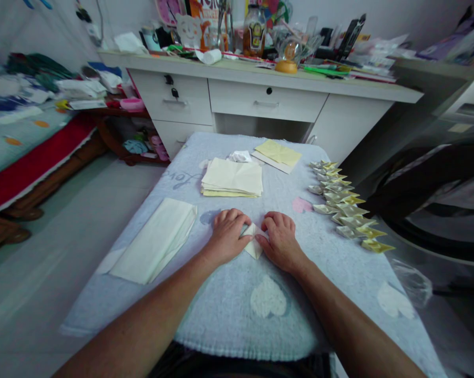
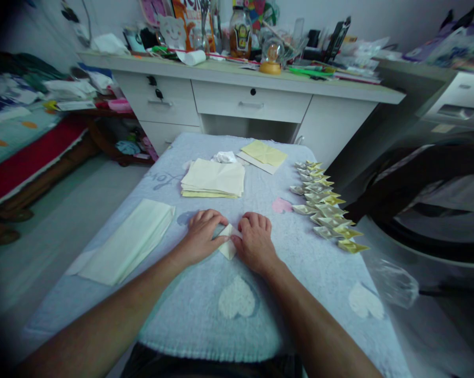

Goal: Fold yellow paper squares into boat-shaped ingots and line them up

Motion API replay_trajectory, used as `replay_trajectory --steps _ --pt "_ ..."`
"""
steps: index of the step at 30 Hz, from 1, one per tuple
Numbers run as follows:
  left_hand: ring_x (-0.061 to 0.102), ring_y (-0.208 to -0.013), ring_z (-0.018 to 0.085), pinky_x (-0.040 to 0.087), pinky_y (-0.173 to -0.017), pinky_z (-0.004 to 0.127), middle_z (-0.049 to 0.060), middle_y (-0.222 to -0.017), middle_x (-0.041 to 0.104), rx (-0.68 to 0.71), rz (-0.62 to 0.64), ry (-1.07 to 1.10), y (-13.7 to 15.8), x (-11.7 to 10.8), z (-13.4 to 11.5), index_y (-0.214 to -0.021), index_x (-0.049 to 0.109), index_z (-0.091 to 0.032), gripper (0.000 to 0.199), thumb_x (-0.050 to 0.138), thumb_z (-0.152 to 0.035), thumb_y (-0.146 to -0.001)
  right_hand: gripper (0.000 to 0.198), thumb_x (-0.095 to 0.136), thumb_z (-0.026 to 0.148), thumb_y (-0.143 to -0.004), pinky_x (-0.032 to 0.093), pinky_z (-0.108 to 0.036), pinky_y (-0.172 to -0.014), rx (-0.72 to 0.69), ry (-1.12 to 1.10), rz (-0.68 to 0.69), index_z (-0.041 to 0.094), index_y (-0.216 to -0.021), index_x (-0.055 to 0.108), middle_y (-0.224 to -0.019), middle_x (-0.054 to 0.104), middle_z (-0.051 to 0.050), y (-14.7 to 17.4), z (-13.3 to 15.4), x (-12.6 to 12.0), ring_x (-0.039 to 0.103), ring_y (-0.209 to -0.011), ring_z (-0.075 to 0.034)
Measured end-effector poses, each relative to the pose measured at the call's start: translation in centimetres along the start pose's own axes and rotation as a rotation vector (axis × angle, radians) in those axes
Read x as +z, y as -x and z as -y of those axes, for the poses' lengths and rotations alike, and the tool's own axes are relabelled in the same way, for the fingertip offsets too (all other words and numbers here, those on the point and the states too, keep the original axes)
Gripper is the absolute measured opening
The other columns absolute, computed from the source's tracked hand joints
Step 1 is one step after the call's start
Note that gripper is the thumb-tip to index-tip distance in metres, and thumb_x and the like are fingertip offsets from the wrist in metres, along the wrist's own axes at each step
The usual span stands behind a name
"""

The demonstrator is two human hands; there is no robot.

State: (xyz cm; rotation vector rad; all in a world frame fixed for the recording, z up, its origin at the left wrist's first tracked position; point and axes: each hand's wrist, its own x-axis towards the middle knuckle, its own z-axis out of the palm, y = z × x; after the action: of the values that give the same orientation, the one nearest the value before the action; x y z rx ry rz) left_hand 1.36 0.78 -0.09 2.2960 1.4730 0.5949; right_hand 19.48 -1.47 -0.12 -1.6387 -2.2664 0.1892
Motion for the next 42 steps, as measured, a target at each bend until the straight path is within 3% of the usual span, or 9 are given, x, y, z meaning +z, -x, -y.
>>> replay_trajectory --steps 7,11,17,27,35,39,42 --pt "0.055 -0.087 0.017 0.041 -0.085 0.032 -0.001 -0.085 0.059 0.031 0.028 0.377 -0.4 0.0 -0.2 -0.09 0.054 -0.021 0.016 0.057 -0.014 -0.077 0.016 0.06 0.029 -0.086 0.035 -0.042 -0.094 -0.007 -0.225 -0.028 0.018 -0.096 0.055 -0.111 0.056 -0.009 0.1 -0.4 -0.8 0.046 -0.106 -0.026" --pt "0.056 -0.092 0.016 0.043 -0.084 0.029 0.001 -0.094 0.061 0.013 0.007 0.553 -0.4 -0.2 -0.2 -0.1 0.057 -0.02 0.022 0.054 -0.014 -0.079 0.014 0.055 0.034 -0.091 0.038 -0.038 -0.088 -0.006 -0.388 -0.059 0.021 -0.093 0.059 -0.099 0.057 -0.006 0.0 -0.5 -1.4 0.049 -0.098 -0.022" --pt "0.058 -0.087 0.018 0.043 -0.08 0.028 0.001 -0.086 0.065 0.034 0.03 0.516 -0.4 -0.9 -0.7 -0.088 0.067 -0.018 0.011 0.062 -0.024 -0.08 0.02 0.054 0.032 -0.092 0.039 -0.032 -0.077 -0.055 -0.568 -0.074 0.021 -0.075 0.055 -0.077 0.056 -0.001 -0.2 -0.6 -1.4 0.05 -0.08 -0.018" --pt "0.054 -0.067 0.013 0.041 -0.065 0.022 -0.002 -0.066 0.06 -0.042 -0.031 0.63 -0.4 -1.3 -0.8 -0.076 0.067 -0.016 0.018 0.06 -0.031 -0.082 0.024 0.054 0.038 -0.092 0.04 -0.031 -0.077 0.002 -0.745 -0.044 0.02 -0.076 0.058 -0.076 0.055 -0.001 -0.2 -0.5 -2.1 0.053 -0.08 -0.017" --pt "0.049 -0.064 0.011 0.037 -0.059 0.021 -0.003 -0.07 0.056 -0.017 0.065 0.682 -0.2 -1.6 -0.8 -0.081 0.063 -0.016 0.013 0.062 -0.028 -0.079 0.028 0.056 0.04 -0.09 0.04 -0.031 -0.077 -0.023 -0.773 -0.015 0.02 -0.071 0.059 -0.074 0.055 -0.001 -0.2 -0.8 -2.2 0.052 -0.078 -0.017" --pt "0.047 -0.062 0.01 0.036 -0.058 0.021 -0.003 -0.067 0.052 -0.044 0.081 0.756 -0.2 -1.7 -0.6 -0.079 0.061 -0.016 0.017 0.062 -0.032 -0.081 0.029 0.053 0.043 -0.091 0.041 -0.03 -0.075 0.043 -0.953 0.049 0.02 -0.077 0.063 -0.078 0.057 -0.002 -0.3 -0.9 -2.2 0.053 -0.08 -0.017" --pt "0.048 -0.062 0.01 0.037 -0.059 0.021 -0.003 -0.068 0.053 -0.097 0.039 0.948 -0.2 -1.4 -0.4 -0.08 0.056 -0.016 0.019 0.064 -0.034 -0.079 0.025 0.052 0.043 -0.091 0.043 -0.029 -0.075 0.09 -1.21 0.077 0.021 -0.095 0.062 -0.087 0.059 -0.002 -0.2 -0.8 -2.0 0.054 -0.081 -0.017"
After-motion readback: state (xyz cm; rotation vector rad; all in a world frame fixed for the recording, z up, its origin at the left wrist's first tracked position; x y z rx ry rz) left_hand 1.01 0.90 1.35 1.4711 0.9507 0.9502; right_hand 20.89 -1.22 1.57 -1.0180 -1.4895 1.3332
